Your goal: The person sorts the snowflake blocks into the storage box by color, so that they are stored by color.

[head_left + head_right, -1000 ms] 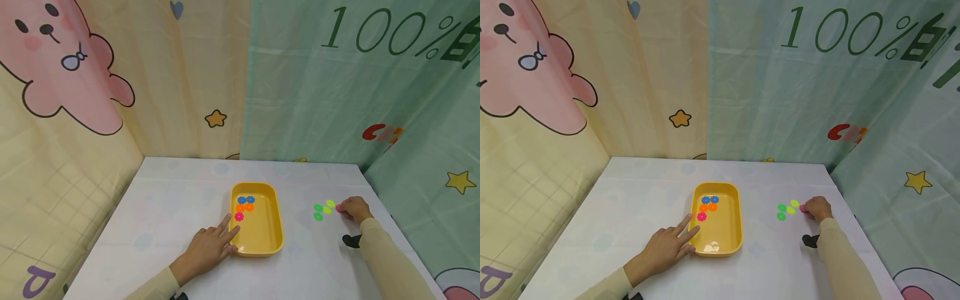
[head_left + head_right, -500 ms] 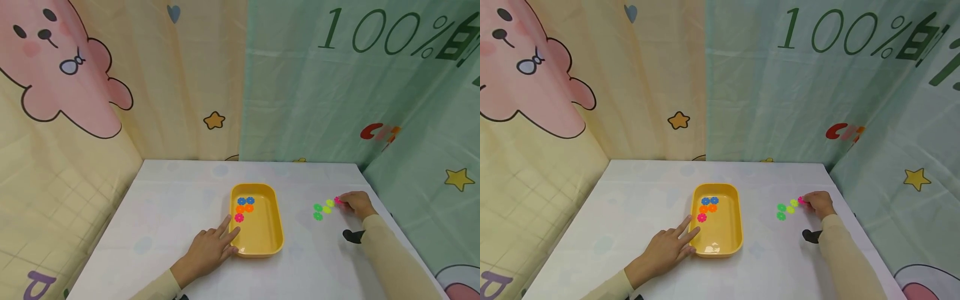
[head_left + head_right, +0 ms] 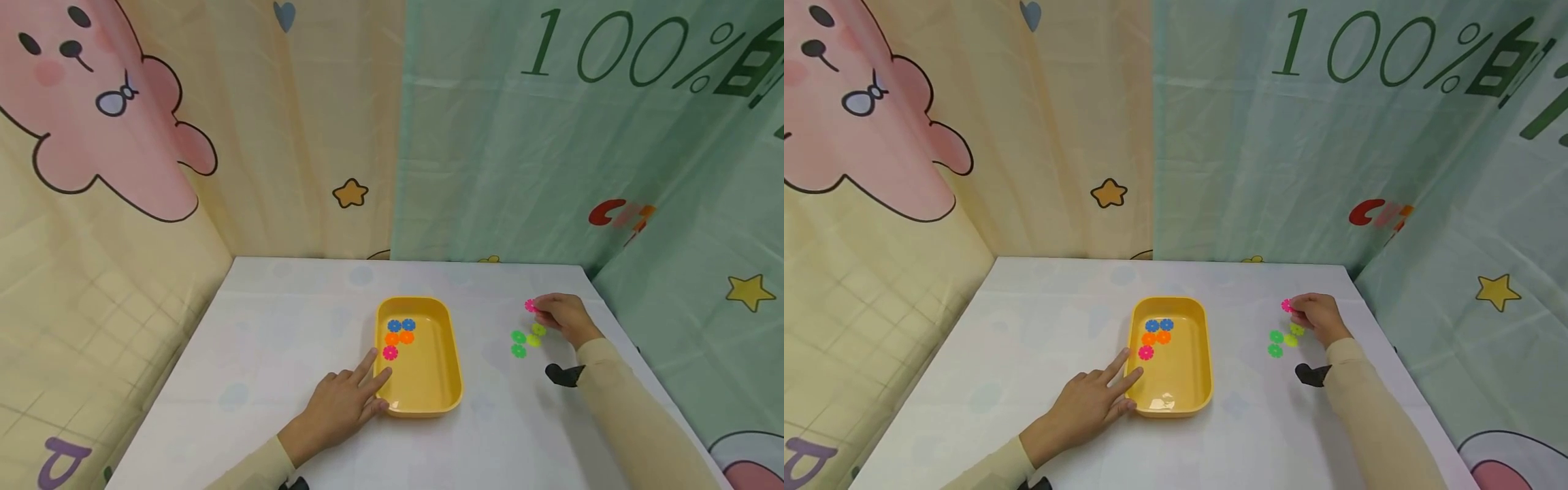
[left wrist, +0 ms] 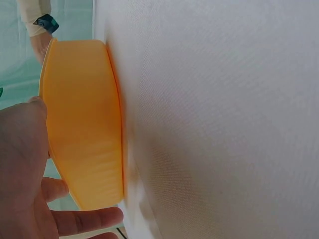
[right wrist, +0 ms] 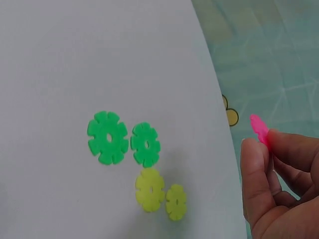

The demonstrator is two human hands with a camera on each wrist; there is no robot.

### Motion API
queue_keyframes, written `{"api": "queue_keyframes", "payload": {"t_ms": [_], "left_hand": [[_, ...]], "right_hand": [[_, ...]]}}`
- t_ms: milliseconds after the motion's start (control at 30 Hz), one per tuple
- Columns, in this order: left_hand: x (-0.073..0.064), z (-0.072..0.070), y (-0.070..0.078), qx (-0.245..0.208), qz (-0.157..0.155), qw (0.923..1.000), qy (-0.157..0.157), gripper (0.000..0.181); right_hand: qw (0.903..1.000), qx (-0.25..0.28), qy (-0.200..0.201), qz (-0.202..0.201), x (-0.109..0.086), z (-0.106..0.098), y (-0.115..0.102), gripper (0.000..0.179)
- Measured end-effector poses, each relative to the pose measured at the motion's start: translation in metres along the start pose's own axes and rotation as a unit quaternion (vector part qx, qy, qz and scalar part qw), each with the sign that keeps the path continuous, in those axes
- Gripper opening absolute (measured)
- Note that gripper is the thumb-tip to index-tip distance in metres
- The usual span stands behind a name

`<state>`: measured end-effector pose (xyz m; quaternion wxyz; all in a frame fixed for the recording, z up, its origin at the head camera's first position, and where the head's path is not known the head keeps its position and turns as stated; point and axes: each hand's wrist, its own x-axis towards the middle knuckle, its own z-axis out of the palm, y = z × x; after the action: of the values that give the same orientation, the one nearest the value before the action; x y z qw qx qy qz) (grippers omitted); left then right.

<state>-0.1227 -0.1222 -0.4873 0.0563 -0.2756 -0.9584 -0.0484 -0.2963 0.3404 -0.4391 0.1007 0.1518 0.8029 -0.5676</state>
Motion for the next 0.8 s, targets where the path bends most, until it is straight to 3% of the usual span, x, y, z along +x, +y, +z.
{"api": "queue_keyframes", "payload": {"t_ms": [800], "left_hand": [[0.001, 0.002, 0.000, -0.001, -0.002, 1.0000, 0.005, 0.060]], "right_hand": [[0.9933, 0.074, -0.087, -0.018, -0.011, 0.057, -0.056, 0.044]]}}
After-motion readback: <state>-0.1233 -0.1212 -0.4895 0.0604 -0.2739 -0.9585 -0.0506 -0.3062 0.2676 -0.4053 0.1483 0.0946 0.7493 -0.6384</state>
